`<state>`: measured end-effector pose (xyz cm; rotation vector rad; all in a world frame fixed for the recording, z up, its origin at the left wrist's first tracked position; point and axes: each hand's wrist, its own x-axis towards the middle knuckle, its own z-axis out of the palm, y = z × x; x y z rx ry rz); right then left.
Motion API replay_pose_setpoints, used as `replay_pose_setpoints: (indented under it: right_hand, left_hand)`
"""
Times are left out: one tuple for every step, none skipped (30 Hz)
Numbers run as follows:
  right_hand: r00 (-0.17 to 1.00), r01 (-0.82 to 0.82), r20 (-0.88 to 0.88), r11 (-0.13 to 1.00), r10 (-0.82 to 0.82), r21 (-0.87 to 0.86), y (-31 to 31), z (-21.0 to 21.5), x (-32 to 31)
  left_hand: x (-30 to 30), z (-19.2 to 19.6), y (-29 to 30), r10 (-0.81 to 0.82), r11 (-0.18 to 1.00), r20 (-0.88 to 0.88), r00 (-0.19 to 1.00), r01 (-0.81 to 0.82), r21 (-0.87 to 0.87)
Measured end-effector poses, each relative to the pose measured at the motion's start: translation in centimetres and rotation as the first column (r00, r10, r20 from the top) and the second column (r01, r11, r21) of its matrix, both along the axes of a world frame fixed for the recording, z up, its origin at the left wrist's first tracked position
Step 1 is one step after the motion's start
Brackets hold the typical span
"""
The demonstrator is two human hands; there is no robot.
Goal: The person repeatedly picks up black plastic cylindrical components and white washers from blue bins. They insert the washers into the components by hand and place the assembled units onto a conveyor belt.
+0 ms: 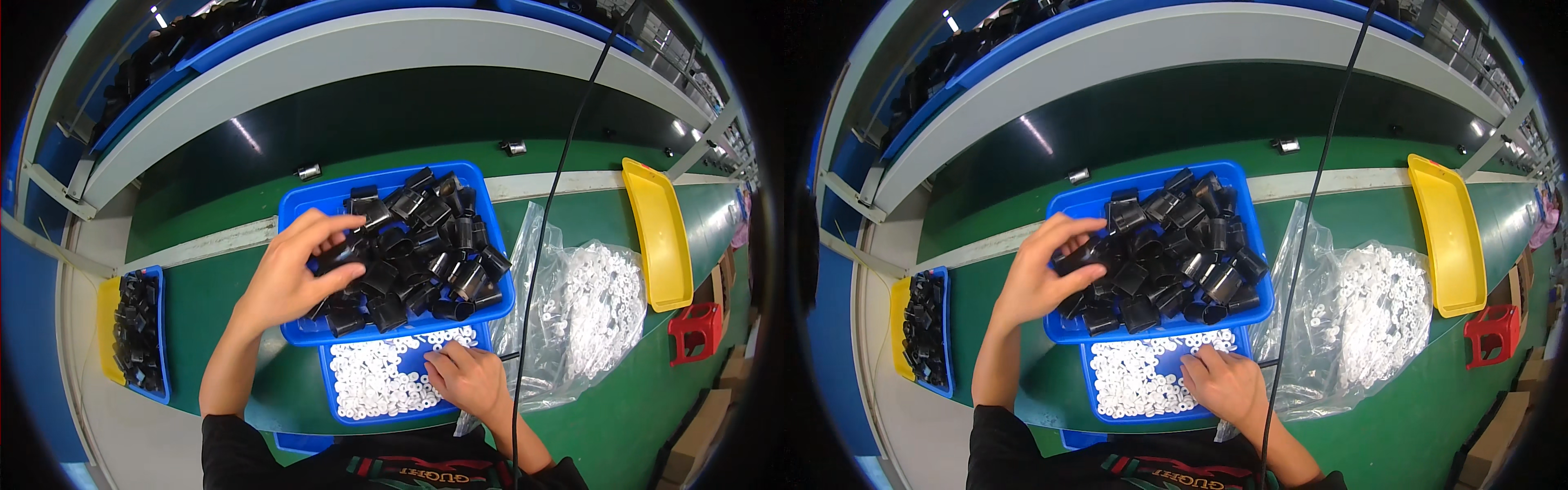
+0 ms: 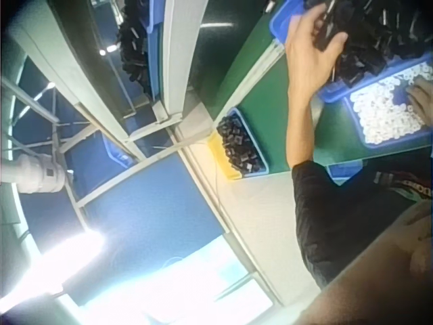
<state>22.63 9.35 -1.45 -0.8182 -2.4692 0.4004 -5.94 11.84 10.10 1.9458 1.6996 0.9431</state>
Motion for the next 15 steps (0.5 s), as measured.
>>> replay_pose_setpoints:
  right_hand:
    - [1.000,0.000,0.016,1.000,0.000,0.008,0.0,-0.1,0.1]
    - [0.999,0.001,0.032,1.000,-0.001,0.015,0.1,-0.2,0.2]
    - [1.000,-0.002,0.024,1.000,0.002,0.004,0.1,-0.1,0.1]
    - [1.000,-0.003,0.018,1.000,0.003,-0.007,0.1,0.1,0.1]
    - [1.000,-0.003,0.013,1.000,0.004,-0.018,0.1,0.2,0.1]
    - [1.000,-0.010,0.000,1.000,0.010,-0.023,0.1,0.4,0.0]
    - [1.000,-0.015,-0.015,1.000,0.014,-0.026,0.0,0.4,-0.1]
    - [0.999,-0.018,-0.029,0.999,0.018,-0.030,0.1,0.4,-0.1]
    - [0.999,-0.025,-0.037,0.999,0.024,-0.046,0.0,0.4,0.0]
    - [1.000,-0.018,-0.014,0.998,0.017,-0.065,0.2,0.6,-0.1]
    - [1.000,-0.024,-0.013,0.998,0.023,-0.056,0.2,0.2,0.0]
    - [1.000,-0.023,-0.007,0.998,0.022,-0.067,0.2,0.4,-0.1]
    - [1.000,-0.022,-0.003,0.998,0.022,-0.064,0.4,0.7,-0.2]
    - [0.999,-0.035,-0.036,0.996,0.032,-0.083,0.3,0.8,-0.1]
    - [0.997,-0.053,-0.069,0.994,0.047,-0.098,0.3,1.0,-0.3]
  left_hand:
    - [-0.1,0.0,-0.8,-0.059,0.998,-0.018,0.998,0.060,0.031]
    - [-0.2,0.0,-1.6,-0.118,0.991,-0.038,0.992,0.121,0.062]
    - [-0.1,0.0,-2.7,-0.170,0.980,-0.062,0.984,0.175,0.092]
    - [0.3,-0.2,-3.8,-0.150,0.987,0.028,0.988,0.148,0.067]
    - [0.4,-0.4,-5.0,-0.147,0.987,0.176,0.973,0.157,-0.046]
    - [0.3,-1.1,-6.3,-0.153,0.981,0.316,0.936,0.182,-0.065]
    - [0.2,-2.3,-7.3,-0.149,0.975,0.453,0.879,0.207,-0.082]
    - [0.3,-3.4,-7.9,-0.178,0.968,0.565,0.806,0.245,-0.045]
    - [0.6,-3.7,-8.4,-0.156,0.969,0.613,0.774,0.239,-0.055]
    - [1.0,-3.9,-8.5,-0.132,0.970,0.660,0.740,0.233,-0.066]
    - [1.4,-4.3,-9.1,-0.092,0.971,0.711,0.697,0.220,-0.090]
    - [1.5,-4.7,-9.3,-0.067,0.962,0.713,0.698,0.234,-0.139]
    - [1.8,-5.2,-9.7,-0.013,0.957,0.780,0.626,0.233,-0.171]
    - [1.7,-5.9,-9.9,-0.098,0.956,0.768,0.633,0.273,-0.104]
    - [1.3,-6.6,-10.3,-0.180,0.951,0.747,0.640,0.307,-0.034]
